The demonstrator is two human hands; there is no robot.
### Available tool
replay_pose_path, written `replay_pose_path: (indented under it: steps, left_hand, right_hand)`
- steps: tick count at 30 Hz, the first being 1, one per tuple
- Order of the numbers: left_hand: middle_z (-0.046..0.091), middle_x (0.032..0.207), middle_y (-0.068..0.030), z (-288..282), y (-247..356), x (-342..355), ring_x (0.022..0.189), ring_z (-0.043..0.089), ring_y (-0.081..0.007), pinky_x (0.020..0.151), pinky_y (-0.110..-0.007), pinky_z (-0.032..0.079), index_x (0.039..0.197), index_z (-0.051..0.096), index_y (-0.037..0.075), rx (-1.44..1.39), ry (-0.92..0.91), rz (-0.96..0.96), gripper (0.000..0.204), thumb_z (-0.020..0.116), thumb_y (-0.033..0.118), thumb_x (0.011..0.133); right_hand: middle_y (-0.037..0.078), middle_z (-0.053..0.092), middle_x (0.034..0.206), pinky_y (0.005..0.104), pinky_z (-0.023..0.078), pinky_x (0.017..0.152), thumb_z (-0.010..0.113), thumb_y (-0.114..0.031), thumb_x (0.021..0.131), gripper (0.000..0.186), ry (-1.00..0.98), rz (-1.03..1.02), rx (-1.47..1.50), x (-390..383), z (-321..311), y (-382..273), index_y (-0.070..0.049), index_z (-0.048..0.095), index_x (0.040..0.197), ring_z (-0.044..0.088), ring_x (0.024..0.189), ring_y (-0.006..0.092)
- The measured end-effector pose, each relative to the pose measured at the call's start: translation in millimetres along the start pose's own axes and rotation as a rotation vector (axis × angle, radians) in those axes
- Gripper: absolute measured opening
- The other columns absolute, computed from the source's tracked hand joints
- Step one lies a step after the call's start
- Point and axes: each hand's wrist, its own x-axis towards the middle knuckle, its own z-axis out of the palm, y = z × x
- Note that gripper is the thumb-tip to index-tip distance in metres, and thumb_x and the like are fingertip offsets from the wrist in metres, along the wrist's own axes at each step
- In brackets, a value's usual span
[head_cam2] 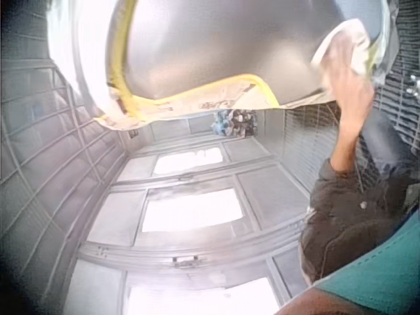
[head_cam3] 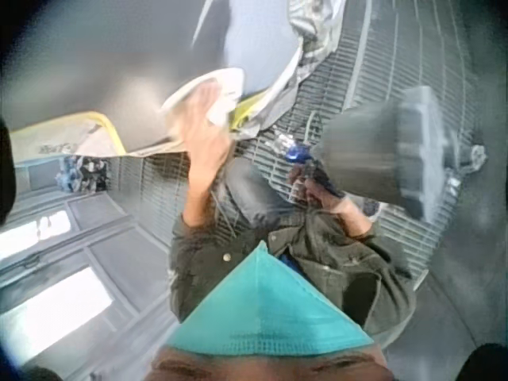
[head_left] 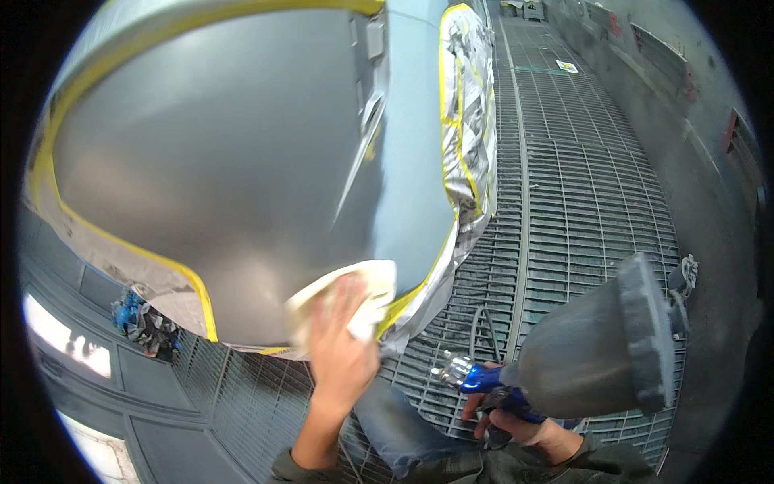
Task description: The person wipes the surface of a car with a cloth, then uses a spray gun to apply paint to the car's body. The car is masked with newspaper and tape to protect adjacent areas.
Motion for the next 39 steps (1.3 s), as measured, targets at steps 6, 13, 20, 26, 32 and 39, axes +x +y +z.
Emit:
replay_pose_path:
  steps: [6,13,20,26,32,39]
  left_hand:
    - [0.052,0.142,-0.0198,154.0,-19.0,86.8,0.143,0.039,-0.0272,0.121,-0.047,0.027,0.128,0.060,-0.006,1.190,-0.297,0.738,0.050,0.053,0.013,0.083]
    - [0.039,0.156,-0.0088,-24.7,-10.3,238.6,0.147,0.031,-0.0245,0.123,-0.047,0.021,0.145,0.047,0.006,0.502,-0.340,0.429,0.061,0.051,0.014,0.085]
    - [0.034,0.161,0.0008,-221.7,-84.8,144.8,0.152,0.022,-0.0214,0.125,-0.050,0.008,0.148,0.047,0.023,0.892,-0.256,0.414,0.056,0.048,0.024,0.092]
    - [0.064,0.130,-0.0088,-265.3,-81.1,150.7,0.110,0.065,-0.0193,0.091,-0.035,0.054,0.122,0.066,0.008,0.255,-0.128,0.317,0.034,0.054,0.011,0.090]
    - [0.070,0.099,-0.0255,-266.3,-28.2,4.6,0.081,0.066,-0.0380,0.075,-0.041,0.051,0.100,0.067,-0.006,0.033,0.007,-1.388,0.030,0.050,0.019,0.100]
    - [0.053,0.139,-0.0205,-405.9,-29.9,192.8,0.129,0.049,-0.0375,0.107,-0.044,0.038,0.108,0.065,-0.014,0.079,0.513,-0.967,0.036,0.052,0.019,0.100]
  right_hand:
    - [0.015,0.060,0.118,0.0307,0.060,0.074,0.054,-0.003,0.098,0.035,-0.019,0.045,0.053,3.0,16.0,-50.6,-0.001,0.049,0.132,0.061,0.107,0.0213]
    - [0.019,0.060,0.108,0.0368,0.063,0.066,0.066,-0.023,0.092,0.063,0.187,0.142,0.049,-21.3,46.3,-152.5,-0.002,0.034,0.142,0.064,0.100,0.0283]
    - [0.016,0.060,0.106,0.0372,0.064,0.059,0.069,-0.031,0.091,0.055,0.256,0.185,0.020,-18.7,101.7,-248.6,0.004,0.048,0.127,0.065,0.097,0.0275]
    - [0.017,0.061,0.105,0.0370,0.064,0.058,0.067,-0.032,0.092,0.051,0.173,0.258,-0.030,-3.0,158.2,-317.3,0.007,0.052,0.120,0.066,0.095,0.0272]
    - [0.017,0.060,0.104,0.0387,0.064,0.056,0.069,-0.031,0.090,0.053,0.129,0.272,-0.118,-7.8,182.1,-393.7,0.007,0.050,0.122,0.066,0.094,0.0297]
    - [0.018,0.059,0.103,0.0387,0.063,0.056,0.072,-0.033,0.087,0.054,0.059,0.269,-0.191,-7.8,189.5,-509.3,0.005,0.051,0.119,0.065,0.094,0.0307]
